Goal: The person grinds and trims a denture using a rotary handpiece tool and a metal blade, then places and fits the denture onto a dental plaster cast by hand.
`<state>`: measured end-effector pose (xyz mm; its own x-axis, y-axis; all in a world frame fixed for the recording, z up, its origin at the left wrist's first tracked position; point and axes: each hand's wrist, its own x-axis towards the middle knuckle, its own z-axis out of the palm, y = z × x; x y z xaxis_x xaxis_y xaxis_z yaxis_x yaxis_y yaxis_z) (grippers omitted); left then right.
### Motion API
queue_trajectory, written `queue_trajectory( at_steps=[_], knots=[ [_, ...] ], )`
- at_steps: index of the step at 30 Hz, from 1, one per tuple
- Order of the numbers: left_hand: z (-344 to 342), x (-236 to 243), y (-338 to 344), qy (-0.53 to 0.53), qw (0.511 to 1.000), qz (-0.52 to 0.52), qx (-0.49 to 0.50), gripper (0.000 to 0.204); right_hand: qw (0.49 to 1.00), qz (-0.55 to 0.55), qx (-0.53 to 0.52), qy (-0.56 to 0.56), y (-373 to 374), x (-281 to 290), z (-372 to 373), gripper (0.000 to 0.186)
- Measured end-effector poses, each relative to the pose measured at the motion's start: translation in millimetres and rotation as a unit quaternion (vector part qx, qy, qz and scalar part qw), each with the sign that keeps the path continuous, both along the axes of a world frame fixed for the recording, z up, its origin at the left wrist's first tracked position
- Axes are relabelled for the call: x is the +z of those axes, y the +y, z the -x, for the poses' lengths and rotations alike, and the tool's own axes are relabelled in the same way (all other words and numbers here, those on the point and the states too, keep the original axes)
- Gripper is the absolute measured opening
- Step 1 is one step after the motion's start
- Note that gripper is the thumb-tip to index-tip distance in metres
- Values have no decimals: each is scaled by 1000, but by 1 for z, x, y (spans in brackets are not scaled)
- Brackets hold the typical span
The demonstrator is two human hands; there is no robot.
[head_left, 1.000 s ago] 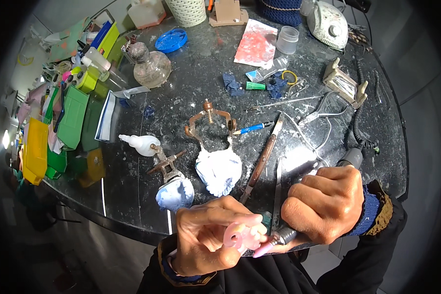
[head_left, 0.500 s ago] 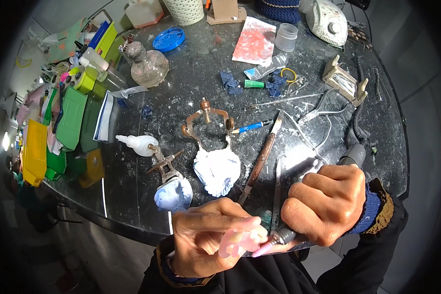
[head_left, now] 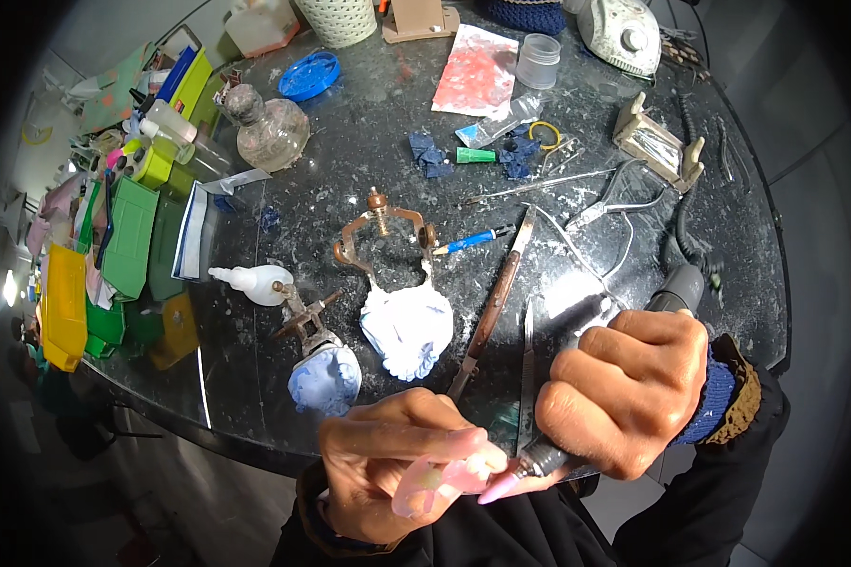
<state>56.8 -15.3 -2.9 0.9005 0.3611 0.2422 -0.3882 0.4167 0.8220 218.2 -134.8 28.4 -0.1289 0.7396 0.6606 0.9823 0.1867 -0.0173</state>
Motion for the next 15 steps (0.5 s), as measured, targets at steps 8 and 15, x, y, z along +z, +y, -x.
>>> queue_trajectory(
  at_steps=[8,15],
  knots=[
    [3,-2,-2,25,1000,12,-2,28,998,-62,5,-15,3,-7,1,25],
    [-2,5,-10,3,995,-48,85,27,998,-27,-24,-43,-1,0,1,21]
  ],
)
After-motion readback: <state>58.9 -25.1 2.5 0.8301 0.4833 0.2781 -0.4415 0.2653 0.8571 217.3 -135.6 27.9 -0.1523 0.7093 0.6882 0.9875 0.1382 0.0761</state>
